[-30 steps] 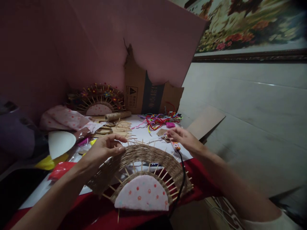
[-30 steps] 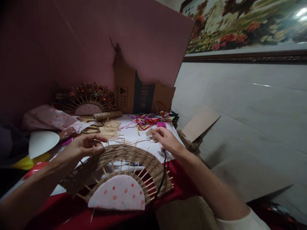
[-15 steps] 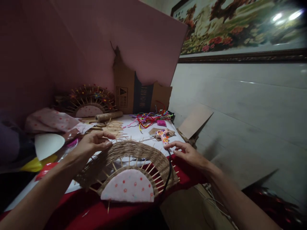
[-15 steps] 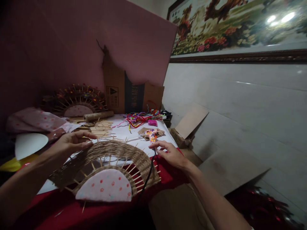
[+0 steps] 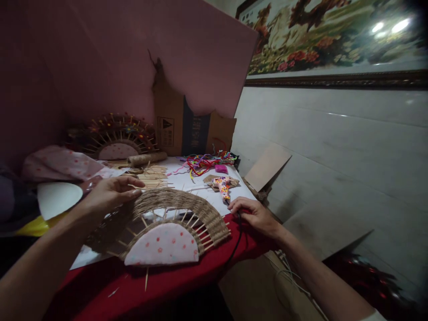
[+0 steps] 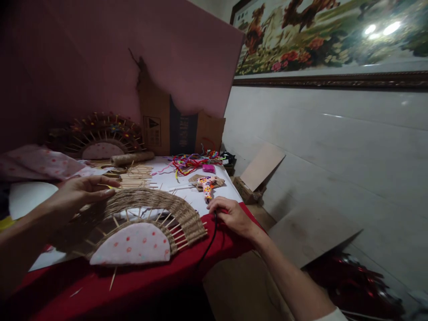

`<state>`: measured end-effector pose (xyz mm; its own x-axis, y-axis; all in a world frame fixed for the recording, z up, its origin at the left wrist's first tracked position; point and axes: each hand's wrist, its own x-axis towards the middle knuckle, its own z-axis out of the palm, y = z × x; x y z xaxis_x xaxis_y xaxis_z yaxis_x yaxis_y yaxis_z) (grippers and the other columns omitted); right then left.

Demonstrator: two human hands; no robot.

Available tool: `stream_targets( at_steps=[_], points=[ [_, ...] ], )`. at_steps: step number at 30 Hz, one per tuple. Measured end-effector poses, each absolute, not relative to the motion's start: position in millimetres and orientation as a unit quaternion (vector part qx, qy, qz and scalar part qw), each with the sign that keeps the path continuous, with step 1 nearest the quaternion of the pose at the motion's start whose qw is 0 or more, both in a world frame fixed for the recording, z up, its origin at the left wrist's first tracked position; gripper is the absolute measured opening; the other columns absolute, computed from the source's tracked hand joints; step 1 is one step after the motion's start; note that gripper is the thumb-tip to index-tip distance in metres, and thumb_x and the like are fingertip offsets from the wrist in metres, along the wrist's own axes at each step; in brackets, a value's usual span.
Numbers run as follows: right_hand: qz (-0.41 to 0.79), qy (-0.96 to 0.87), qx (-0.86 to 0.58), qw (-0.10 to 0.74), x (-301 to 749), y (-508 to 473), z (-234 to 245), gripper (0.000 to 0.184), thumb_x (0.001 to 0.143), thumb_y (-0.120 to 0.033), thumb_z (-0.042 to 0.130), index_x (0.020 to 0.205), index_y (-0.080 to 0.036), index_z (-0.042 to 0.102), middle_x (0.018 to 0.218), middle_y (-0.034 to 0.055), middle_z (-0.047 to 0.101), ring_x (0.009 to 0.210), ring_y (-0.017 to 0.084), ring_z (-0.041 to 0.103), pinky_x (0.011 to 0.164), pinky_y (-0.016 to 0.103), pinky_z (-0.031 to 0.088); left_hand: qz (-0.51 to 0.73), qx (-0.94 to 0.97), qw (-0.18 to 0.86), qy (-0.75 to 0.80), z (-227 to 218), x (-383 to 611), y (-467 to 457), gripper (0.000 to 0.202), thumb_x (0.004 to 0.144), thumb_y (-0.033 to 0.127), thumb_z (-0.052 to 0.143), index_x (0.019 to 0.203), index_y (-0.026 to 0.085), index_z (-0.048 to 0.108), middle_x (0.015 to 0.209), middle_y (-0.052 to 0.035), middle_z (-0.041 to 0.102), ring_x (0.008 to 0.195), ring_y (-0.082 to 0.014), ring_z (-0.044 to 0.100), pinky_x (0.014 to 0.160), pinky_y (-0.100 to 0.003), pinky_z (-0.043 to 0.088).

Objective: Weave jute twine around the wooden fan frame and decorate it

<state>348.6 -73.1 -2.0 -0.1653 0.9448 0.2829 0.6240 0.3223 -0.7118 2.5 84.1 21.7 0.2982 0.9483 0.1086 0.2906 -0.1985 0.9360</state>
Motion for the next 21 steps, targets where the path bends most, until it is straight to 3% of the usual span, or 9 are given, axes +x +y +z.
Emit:
stream_targets(
  at_steps=[4,8,10,12,15,21],
  points=[
    [0.197,-0.766,-0.535,0.296,351.2,-78.7,-5.4,0.035,0.065,0.005,0.042,0.076,-0.021,0.063,0.094,0.005,0.064,0.095,0.02,0.055,0.088,0.04,0.041,0.382,0.644,0.46,0.477,26.8,-10.4,94.2,0.04,0.053,0.033,0.077,0.085,0.013,0.064,0.068,0.0015,0.066,0.066,-0.0123,0.053,0.058,-0.02,0.037],
    [0.168,-0.677,-0.591,0.406,336.5,-73.6,-10.6,0.024,0.077,-0.009,0.048,0.092,-0.02,0.063,0.107,0.008,0.061,0.105,0.023,0.052,0.094,0.044,0.037,0.403,0.611,0.489,0.475,33.8,-17.3,94.2,0.034,0.057,0.026,0.075,0.086,0.014,0.062,0.06,0.0051,0.063,0.058,-0.0079,0.051,0.057,-0.018,0.035],
    [0.257,-0.592,-0.602,0.471,325.1,-65.0,-13.7,0.022,0.08,-0.025,0.054,0.1,-0.018,0.059,0.106,0.0094,0.062,0.1,0.023,0.056,0.088,0.041,0.043,0.413,0.602,0.497,0.469,35.7,-18.9,91.8,0.036,0.055,0.027,0.075,0.086,0.013,0.061,0.059,0.0044,0.062,0.056,-0.0081,0.05,0.054,-0.018,0.034],
    [0.386,-0.535,-0.567,0.493,313.2,-53.1,-15.9,0.034,0.075,-0.035,0.062,0.104,-0.017,0.056,0.102,0.0095,0.063,0.093,0.022,0.06,0.081,0.038,0.047,0.42,0.606,0.501,0.454,36.3,-19.9,89.3,0.039,0.053,0.03,0.076,0.084,0.013,0.061,0.06,0.0024,0.062,0.055,-0.0089,0.05,0.051,-0.019,0.034],
    [0.531,-0.509,-0.484,0.475,297.3,-33.7,-16.1,0.045,0.07,-0.035,0.069,0.107,-0.017,0.054,0.093,0.0074,0.067,0.084,0.02,0.064,0.076,0.035,0.05,0.427,0.624,0.489,0.436,35.4,-20.8,86.7,0.038,0.053,0.036,0.076,0.081,0.012,0.063,0.058,0.0016,0.059,0.052,-0.0088,0.048,0.049,-0.02,0.033],
    [0.56,-0.479,-0.48,0.477,280.8,-8.5,-19.2,0.029,0.066,-0.034,0.073,0.086,-0.015,0.061,0.073,0.0035,0.068,0.062,0.015,0.063,0.058,0.026,0.05,0.421,0.635,0.473,0.442,34.3,-20.8,83.9,0.042,0.064,0.051,0.066,0.081,0.013,0.063,0.062,0.0013,0.057,0.052,-0.0078,0.047,0.047,-0.018,0.031]
  ],
)
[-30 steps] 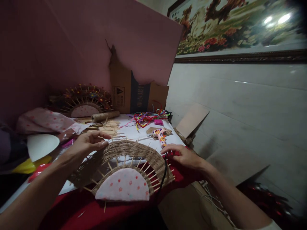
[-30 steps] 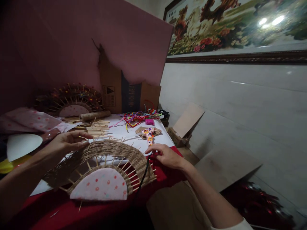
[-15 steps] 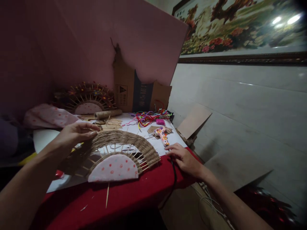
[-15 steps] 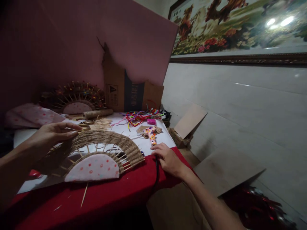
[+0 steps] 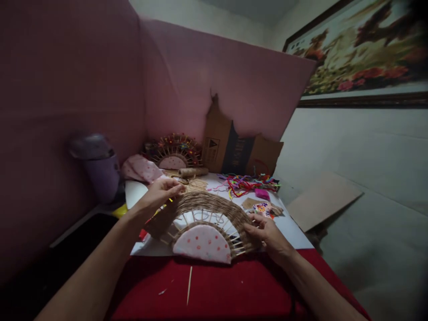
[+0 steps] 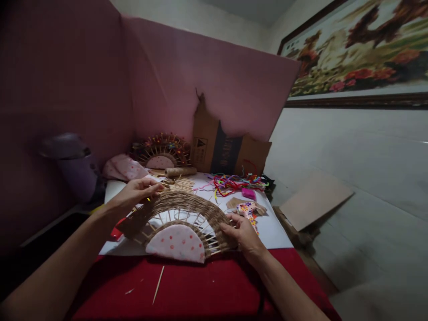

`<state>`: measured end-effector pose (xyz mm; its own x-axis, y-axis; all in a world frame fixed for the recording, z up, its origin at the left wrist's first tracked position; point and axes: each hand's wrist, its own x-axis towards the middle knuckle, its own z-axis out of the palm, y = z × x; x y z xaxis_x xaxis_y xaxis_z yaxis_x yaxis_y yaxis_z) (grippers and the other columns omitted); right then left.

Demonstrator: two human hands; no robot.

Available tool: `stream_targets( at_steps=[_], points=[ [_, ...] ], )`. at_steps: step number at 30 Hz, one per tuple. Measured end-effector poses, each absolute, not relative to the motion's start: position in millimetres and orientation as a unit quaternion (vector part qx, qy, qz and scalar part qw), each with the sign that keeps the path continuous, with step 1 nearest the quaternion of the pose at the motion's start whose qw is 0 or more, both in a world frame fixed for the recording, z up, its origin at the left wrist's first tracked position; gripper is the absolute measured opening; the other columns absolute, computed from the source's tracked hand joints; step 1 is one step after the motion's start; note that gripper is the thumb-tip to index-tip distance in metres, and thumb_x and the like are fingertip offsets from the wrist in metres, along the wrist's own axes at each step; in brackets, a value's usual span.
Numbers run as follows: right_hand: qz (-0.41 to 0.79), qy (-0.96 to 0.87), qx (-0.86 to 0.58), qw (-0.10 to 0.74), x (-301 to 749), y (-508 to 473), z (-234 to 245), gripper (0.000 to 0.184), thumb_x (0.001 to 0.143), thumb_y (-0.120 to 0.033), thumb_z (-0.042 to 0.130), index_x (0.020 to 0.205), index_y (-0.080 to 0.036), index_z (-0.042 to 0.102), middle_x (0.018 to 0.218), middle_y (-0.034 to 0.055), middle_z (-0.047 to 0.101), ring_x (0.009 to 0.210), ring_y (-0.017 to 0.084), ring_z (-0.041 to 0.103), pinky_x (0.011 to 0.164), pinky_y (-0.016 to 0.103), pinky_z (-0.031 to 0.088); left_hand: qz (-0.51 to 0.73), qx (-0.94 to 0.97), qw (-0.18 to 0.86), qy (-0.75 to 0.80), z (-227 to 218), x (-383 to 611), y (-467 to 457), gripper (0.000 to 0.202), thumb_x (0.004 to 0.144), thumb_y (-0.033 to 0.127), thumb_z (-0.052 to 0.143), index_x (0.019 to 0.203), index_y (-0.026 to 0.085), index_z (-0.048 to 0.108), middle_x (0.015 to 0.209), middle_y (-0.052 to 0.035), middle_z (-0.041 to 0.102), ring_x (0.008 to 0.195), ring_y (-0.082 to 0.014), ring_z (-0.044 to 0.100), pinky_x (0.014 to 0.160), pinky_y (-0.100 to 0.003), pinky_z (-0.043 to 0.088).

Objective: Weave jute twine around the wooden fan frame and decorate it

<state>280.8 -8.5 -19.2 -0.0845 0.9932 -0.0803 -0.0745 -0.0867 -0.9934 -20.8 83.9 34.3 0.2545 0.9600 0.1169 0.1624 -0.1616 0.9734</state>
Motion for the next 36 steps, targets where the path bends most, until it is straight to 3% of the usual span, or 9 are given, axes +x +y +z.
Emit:
stream_targets(
  at_steps=[7,10,15,19,26,36],
  points=[
    [0.539,-0.444,-0.48,0.531,285.9,-5.3,-28.8,0.031,0.061,-0.034,0.076,0.083,-0.018,0.062,0.071,0.0029,0.068,0.059,0.017,0.063,0.056,0.028,0.051,0.379,0.624,0.517,0.446,38.8,-38.5,89.8,0.06,0.066,0.067,0.052,0.086,0.012,0.062,0.071,-0.0062,0.065,0.061,-0.0153,0.058,0.054,-0.025,0.042],
    [0.55,-0.434,-0.474,0.534,289.1,-6.9,-27.1,0.03,0.061,-0.033,0.076,0.084,-0.018,0.062,0.071,0.0039,0.069,0.057,0.018,0.064,0.056,0.03,0.051,0.343,0.638,0.539,0.429,38.2,-45.4,91.6,0.052,0.067,0.061,0.057,0.082,0.012,0.065,0.072,-0.0056,0.065,0.063,-0.0151,0.058,0.055,-0.024,0.042],
    [0.552,-0.436,-0.468,0.535,292.7,-6.4,-26.7,0.027,0.065,-0.032,0.074,0.086,-0.017,0.063,0.071,0.0049,0.07,0.058,0.019,0.065,0.059,0.033,0.053,0.316,0.641,0.527,0.461,36.0,-40.3,87.9,0.037,0.055,0.045,0.074,0.072,0.013,0.066,0.056,0.0028,0.056,0.049,-0.0077,0.045,0.046,-0.019,0.031],
    [0.544,-0.445,-0.468,0.536,295.1,-5.6,-28.7,0.03,0.066,-0.031,0.074,0.09,-0.017,0.063,0.076,0.0058,0.07,0.061,0.019,0.066,0.058,0.031,0.053,0.311,0.647,0.532,0.449,34.4,-34.1,85.0,0.03,0.054,0.038,0.076,0.066,0.013,0.066,0.055,0.0026,0.056,0.05,-0.0073,0.044,0.048,-0.02,0.029],
    [0.558,-0.44,-0.465,0.529,296.8,-6.1,-30.9,0.029,0.064,-0.031,0.075,0.087,-0.018,0.061,0.074,0.0052,0.07,0.06,0.019,0.065,0.056,0.029,0.052,0.358,0.64,0.535,0.419,33.1,-32.1,86.5,0.019,0.058,0.033,0.073,0.062,0.015,0.069,0.057,0.0014,0.061,0.057,-0.0096,0.05,0.056,-0.021,0.035],
    [0.523,-0.436,-0.483,0.55,289.0,-8.2,-30.4,0.029,0.061,-0.034,0.075,0.081,-0.019,0.06,0.071,0.0032,0.069,0.056,0.017,0.063,0.054,0.029,0.051,0.387,0.628,0.517,0.436,40.7,-25.8,82.0,0.023,0.053,0.036,0.073,0.057,0.014,0.067,0.054,-0.0004,0.06,0.053,-0.0106,0.049,0.052,-0.023,0.034]
  ],
)
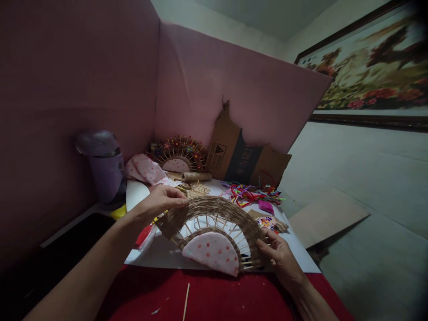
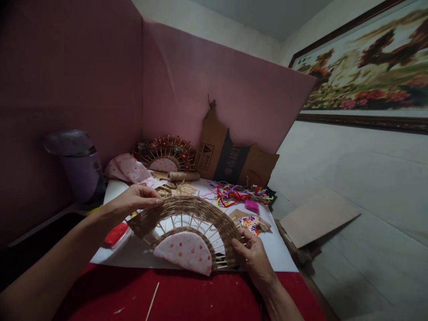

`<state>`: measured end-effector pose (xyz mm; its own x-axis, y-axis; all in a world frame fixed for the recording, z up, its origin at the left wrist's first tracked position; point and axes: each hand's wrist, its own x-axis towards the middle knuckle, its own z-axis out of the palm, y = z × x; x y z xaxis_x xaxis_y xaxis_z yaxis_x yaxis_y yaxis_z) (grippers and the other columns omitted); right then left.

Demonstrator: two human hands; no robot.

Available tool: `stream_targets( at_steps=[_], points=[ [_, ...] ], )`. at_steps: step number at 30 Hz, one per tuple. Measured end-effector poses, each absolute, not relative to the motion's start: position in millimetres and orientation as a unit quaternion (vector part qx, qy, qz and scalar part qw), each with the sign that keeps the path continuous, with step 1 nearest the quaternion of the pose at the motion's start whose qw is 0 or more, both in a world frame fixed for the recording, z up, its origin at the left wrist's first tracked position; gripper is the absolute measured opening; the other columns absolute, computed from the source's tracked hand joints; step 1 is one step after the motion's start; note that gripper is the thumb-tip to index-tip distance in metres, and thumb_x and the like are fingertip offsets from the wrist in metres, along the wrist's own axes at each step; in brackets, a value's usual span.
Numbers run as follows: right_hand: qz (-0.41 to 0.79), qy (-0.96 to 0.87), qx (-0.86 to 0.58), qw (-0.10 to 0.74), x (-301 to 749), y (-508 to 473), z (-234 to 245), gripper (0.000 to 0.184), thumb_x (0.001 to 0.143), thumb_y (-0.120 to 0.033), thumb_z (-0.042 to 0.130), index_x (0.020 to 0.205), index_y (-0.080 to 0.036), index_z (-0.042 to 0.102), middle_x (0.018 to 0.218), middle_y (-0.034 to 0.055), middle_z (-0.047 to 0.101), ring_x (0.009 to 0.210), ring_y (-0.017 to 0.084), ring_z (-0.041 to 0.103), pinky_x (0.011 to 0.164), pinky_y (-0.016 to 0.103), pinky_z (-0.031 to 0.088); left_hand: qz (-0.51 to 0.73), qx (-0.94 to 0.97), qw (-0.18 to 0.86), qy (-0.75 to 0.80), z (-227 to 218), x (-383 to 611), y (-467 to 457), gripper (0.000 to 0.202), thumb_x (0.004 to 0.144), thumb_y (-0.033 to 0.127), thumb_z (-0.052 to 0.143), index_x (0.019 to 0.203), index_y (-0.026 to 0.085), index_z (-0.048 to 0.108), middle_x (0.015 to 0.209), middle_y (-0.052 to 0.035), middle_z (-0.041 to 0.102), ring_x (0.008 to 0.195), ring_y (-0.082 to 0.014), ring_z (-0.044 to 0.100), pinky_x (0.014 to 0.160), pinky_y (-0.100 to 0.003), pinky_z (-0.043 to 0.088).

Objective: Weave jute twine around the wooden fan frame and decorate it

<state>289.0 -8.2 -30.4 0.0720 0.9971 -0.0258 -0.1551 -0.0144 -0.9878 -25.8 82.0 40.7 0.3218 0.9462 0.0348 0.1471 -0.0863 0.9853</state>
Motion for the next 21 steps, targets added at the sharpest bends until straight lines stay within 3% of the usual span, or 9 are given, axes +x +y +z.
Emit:
stream_targets(
  at_steps=[7,11,21],
  points=[
    [0.519,-0.432,-0.489,0.552,286.4,-9.3,-29.5,0.031,0.059,-0.036,0.076,0.079,-0.019,0.059,0.067,0.0021,0.068,0.054,0.018,0.062,0.054,0.031,0.05,0.38,0.629,0.515,0.441,40.6,-24.5,81.4,0.025,0.053,0.036,0.073,0.064,0.014,0.07,0.059,-0.0029,0.064,0.056,-0.0131,0.053,0.055,-0.025,0.038],
    [0.516,-0.433,-0.49,0.554,288.0,-8.9,-31.5,0.031,0.059,-0.037,0.076,0.077,-0.019,0.059,0.068,0.0028,0.067,0.056,0.018,0.062,0.053,0.03,0.05,0.405,0.632,0.512,0.418,37.3,-23.6,83.9,0.022,0.053,0.035,0.073,0.058,0.014,0.067,0.053,-0.0005,0.061,0.052,-0.0107,0.049,0.051,-0.023,0.036],
    [0.509,-0.446,-0.499,0.542,291.0,-7.3,-36.9,0.036,0.059,-0.043,0.074,0.082,-0.018,0.061,0.069,0.0041,0.067,0.055,0.019,0.061,0.053,0.031,0.048,0.411,0.633,0.513,0.409,31.9,-24.0,85.8,0.023,0.061,0.036,0.07,0.065,0.014,0.065,0.054,0.0017,0.058,0.051,-0.0094,0.048,0.051,-0.022,0.034]
  ],
)
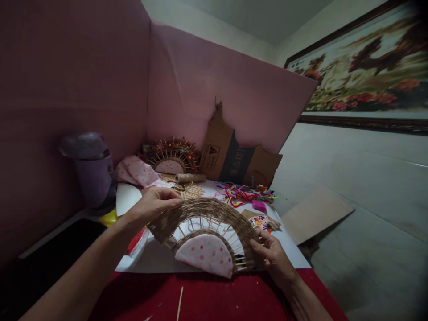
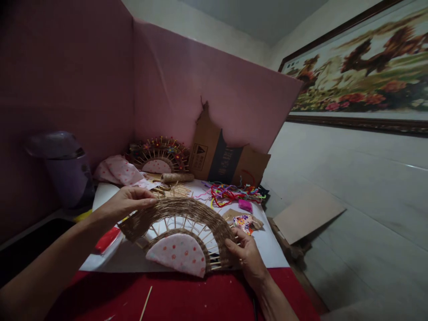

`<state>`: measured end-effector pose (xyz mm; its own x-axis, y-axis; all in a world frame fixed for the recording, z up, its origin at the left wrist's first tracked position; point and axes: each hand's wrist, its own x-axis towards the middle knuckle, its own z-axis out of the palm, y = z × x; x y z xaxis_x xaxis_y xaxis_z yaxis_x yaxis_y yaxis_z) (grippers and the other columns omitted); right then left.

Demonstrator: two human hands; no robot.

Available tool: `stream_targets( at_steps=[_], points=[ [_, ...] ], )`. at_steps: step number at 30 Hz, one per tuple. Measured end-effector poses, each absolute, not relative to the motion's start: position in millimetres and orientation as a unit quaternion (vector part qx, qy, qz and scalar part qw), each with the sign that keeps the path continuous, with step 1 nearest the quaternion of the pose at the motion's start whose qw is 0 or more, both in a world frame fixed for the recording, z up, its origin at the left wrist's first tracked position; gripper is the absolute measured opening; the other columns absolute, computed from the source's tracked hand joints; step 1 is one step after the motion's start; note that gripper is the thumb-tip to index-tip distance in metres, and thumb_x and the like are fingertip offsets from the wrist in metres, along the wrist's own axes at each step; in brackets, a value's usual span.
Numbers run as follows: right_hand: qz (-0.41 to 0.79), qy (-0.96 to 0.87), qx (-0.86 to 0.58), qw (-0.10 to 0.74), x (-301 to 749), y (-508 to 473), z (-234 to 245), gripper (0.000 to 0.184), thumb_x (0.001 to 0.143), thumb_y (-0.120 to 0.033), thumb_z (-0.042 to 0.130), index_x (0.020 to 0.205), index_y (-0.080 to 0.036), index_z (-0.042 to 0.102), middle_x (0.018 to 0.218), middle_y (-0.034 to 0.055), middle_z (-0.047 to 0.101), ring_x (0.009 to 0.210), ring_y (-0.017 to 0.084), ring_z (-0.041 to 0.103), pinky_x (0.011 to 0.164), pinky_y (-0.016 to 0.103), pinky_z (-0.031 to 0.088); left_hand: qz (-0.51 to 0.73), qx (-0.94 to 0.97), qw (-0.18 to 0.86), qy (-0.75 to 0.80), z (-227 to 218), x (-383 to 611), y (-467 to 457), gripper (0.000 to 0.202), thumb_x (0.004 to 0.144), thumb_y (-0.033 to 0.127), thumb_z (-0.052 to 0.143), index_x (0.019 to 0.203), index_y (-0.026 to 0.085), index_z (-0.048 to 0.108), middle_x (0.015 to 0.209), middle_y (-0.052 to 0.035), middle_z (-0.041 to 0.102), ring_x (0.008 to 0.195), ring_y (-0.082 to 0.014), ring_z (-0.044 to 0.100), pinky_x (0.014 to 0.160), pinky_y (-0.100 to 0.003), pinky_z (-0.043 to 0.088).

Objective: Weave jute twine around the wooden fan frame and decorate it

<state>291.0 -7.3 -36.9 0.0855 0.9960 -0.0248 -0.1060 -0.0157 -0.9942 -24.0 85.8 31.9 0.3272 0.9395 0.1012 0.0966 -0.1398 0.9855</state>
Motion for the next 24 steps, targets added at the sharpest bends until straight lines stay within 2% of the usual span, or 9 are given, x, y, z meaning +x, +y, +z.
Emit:
stream_targets(
  at_steps=[2,4,6,9,12,16,20,24],
  points=[
    [0.476,-0.468,-0.512,0.541,293.8,-6.5,-31.8,0.04,0.06,-0.047,0.072,0.087,-0.018,0.062,0.075,0.0059,0.067,0.059,0.02,0.061,0.056,0.033,0.049,0.408,0.638,0.511,0.407,31.7,-24.3,86.4,0.023,0.06,0.037,0.07,0.065,0.014,0.065,0.055,0.0015,0.058,0.051,-0.0097,0.048,0.051,-0.022,0.035],
    [0.371,-0.517,-0.545,0.546,294.2,-4.9,-17.2,0.041,0.063,-0.046,0.07,0.092,-0.019,0.063,0.085,0.0074,0.067,0.068,0.021,0.061,0.065,0.035,0.049,0.404,0.64,0.507,0.412,32.2,-24.1,86.3,0.024,0.06,0.037,0.071,0.065,0.014,0.066,0.057,0.0008,0.059,0.052,-0.0102,0.049,0.051,-0.022,0.035],
    [0.21,-0.569,-0.581,0.543,288.7,-2.0,6.9,0.034,0.069,-0.041,0.067,0.095,-0.02,0.062,0.095,0.0083,0.064,0.082,0.022,0.059,0.079,0.037,0.045,0.403,0.639,0.505,0.416,33.7,-23.1,85.3,0.025,0.059,0.038,0.071,0.066,0.014,0.066,0.057,0.0006,0.06,0.052,-0.0104,0.049,0.05,-0.022,0.035],
    [0.125,-0.666,-0.523,0.517,268.4,7.1,49.4,0.032,0.079,-0.03,0.058,0.109,-0.022,0.056,0.112,0.009,0.059,0.106,0.025,0.052,0.094,0.04,0.036,0.406,0.635,0.505,0.421,37.2,-21.1,82.6,0.026,0.058,0.039,0.072,0.066,0.015,0.066,0.056,0.0008,0.059,0.051,-0.0104,0.05,0.049,-0.022,0.036],
    [0.14,-0.748,-0.474,0.443,244.4,22.6,79.8,0.052,0.071,-0.023,0.066,0.119,-0.022,0.047,0.112,0.0078,0.058,0.106,0.024,0.051,0.093,0.042,0.035,0.403,0.629,0.507,0.43,40.5,-19.7,80.2,0.029,0.055,0.041,0.073,0.065,0.015,0.067,0.056,0.0,0.061,0.051,-0.0113,0.051,0.049,-0.022,0.038],
    [0.216,-0.78,-0.479,0.339,227.7,43.4,88.8,0.057,0.064,-0.016,0.07,0.116,-0.019,0.047,0.088,0.0024,0.062,0.085,0.02,0.057,0.081,0.038,0.04,0.396,0.623,0.519,0.431,42.1,-20.5,78.4,0.031,0.054,0.042,0.074,0.068,0.015,0.068,0.06,-0.0014,0.063,0.054,-0.0129,0.054,0.051,-0.024,0.041],
    [0.287,-0.757,-0.469,0.353,226.3,54.5,81.7,0.053,0.061,-0.007,0.065,0.11,-0.016,0.048,0.078,-0.0008,0.058,0.075,0.014,0.055,0.072,0.031,0.041,0.396,0.627,0.513,0.433,41.9,-21.4,77.4,0.031,0.055,0.042,0.073,0.07,0.015,0.068,0.061,-0.0018,0.065,0.055,-0.0129,0.055,0.051,-0.023,0.042],
    [0.354,-0.713,-0.45,0.404,226.2,56.8,75.4,0.046,0.064,-0.01,0.061,0.107,-0.017,0.046,0.072,-0.003,0.056,0.065,0.011,0.052,0.061,0.026,0.04,0.398,0.629,0.512,0.429,41.5,-20.3,76.8,0.03,0.057,0.042,0.072,0.07,0.015,0.068,0.06,-0.0012,0.064,0.052,-0.0116,0.053,0.049,-0.022,0.04]
  ],
)
